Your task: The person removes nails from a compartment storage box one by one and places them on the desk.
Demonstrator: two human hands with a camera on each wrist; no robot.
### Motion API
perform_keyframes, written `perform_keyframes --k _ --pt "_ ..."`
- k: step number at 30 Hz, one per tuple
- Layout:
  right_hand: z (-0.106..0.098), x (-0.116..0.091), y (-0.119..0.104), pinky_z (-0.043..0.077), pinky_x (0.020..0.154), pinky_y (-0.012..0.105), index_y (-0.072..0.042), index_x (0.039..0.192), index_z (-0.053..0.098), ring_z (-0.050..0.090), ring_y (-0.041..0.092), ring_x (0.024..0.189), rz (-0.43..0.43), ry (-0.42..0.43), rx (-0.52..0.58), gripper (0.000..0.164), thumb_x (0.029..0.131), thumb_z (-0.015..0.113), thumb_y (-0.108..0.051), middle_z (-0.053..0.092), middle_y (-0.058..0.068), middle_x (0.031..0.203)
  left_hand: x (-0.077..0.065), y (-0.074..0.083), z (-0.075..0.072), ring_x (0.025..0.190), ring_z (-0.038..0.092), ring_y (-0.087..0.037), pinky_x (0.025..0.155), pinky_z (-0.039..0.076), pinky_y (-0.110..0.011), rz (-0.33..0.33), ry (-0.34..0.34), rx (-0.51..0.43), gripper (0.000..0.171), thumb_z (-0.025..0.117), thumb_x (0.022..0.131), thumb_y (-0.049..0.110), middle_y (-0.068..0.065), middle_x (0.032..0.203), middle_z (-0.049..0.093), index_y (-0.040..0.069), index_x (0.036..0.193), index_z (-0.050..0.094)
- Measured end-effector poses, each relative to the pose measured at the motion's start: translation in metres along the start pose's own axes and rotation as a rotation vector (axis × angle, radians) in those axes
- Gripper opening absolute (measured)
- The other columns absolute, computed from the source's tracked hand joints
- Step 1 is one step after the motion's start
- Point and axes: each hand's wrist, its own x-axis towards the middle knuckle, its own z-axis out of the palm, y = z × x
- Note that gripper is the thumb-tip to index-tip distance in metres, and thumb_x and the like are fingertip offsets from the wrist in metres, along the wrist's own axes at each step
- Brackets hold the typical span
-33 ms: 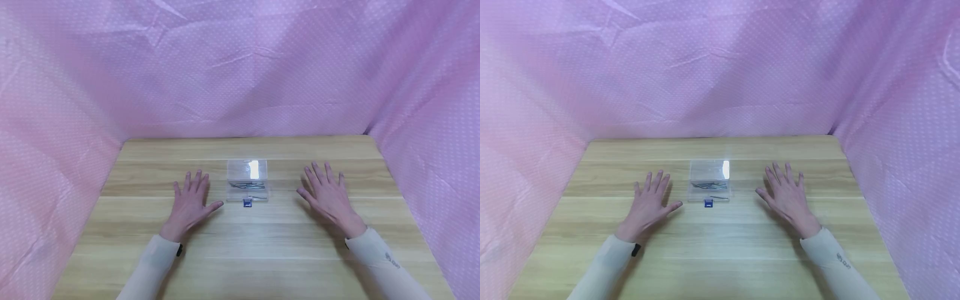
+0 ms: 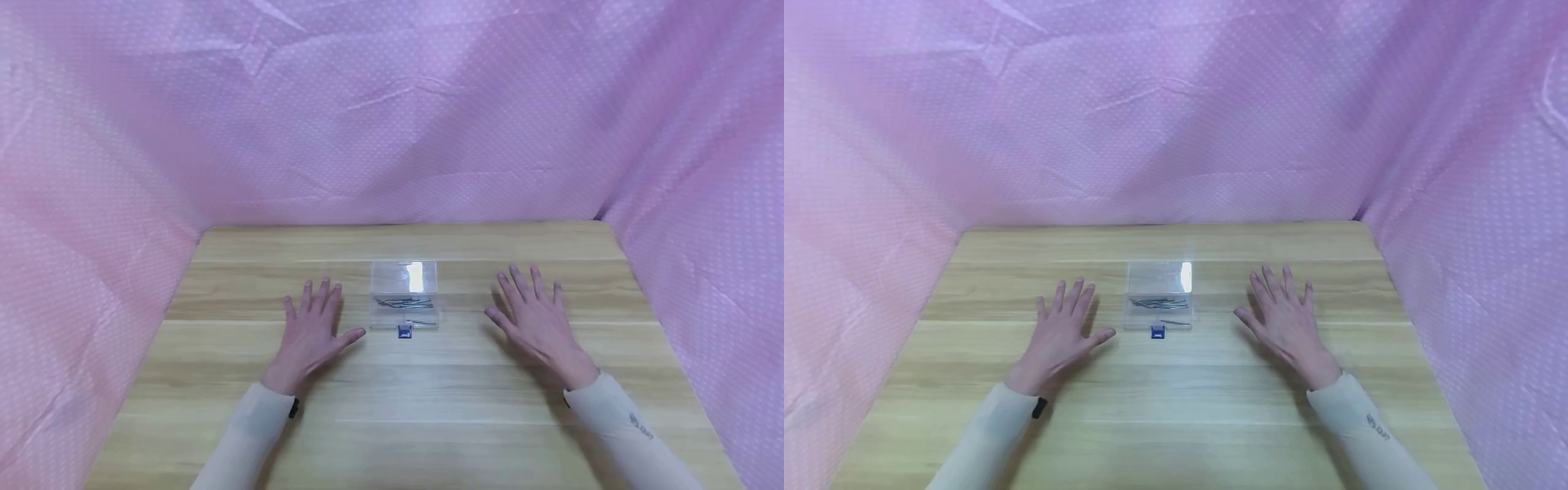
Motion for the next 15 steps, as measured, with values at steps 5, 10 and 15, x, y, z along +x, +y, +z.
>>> perform_keyframes --k 5,10,15 --pt "0.0016 -0.001 -0.0003 0.006 0.112 0.083 -0.011 0.162 0.033 0.01 0.051 0.154 0.004 -0.008 0.014 0.08 0.104 0.043 -0.064 0.022 0.017 0.17 0.0019 0.0021 0.0016 0.157 0.0 -0.043 0.117 -0.002 -0.077 -0.001 -0.009 -0.008 0.106 0.05 0.09 0.081 -0.015 0.173 0.009 0.011 0.165 0.024" --pt "0.0018 -0.0008 -0.003 0.006 0.113 0.083 -0.011 0.162 0.033 0.009 0.051 0.154 0.004 -0.023 0.018 0.08 0.104 0.043 -0.065 0.021 0.017 0.17 0.0023 0.0031 0.0037 0.157 0.001 -0.043 0.117 0.0 -0.077 0.0 -0.004 0.0 0.105 0.052 0.09 0.08 -0.015 0.172 0.01 0.01 0.165 0.025" --pt "0.0006 0.0009 -0.0077 0.006 0.113 0.082 -0.011 0.163 0.032 0.007 0.051 0.154 0.003 -0.031 0.035 0.081 0.104 0.042 -0.065 0.02 0.017 0.171 0.0012 0.0031 0.0028 0.158 0.001 -0.042 0.118 -0.001 -0.076 -0.002 0.001 -0.007 0.106 0.054 0.089 0.079 -0.014 0.172 0.011 0.011 0.165 0.025"
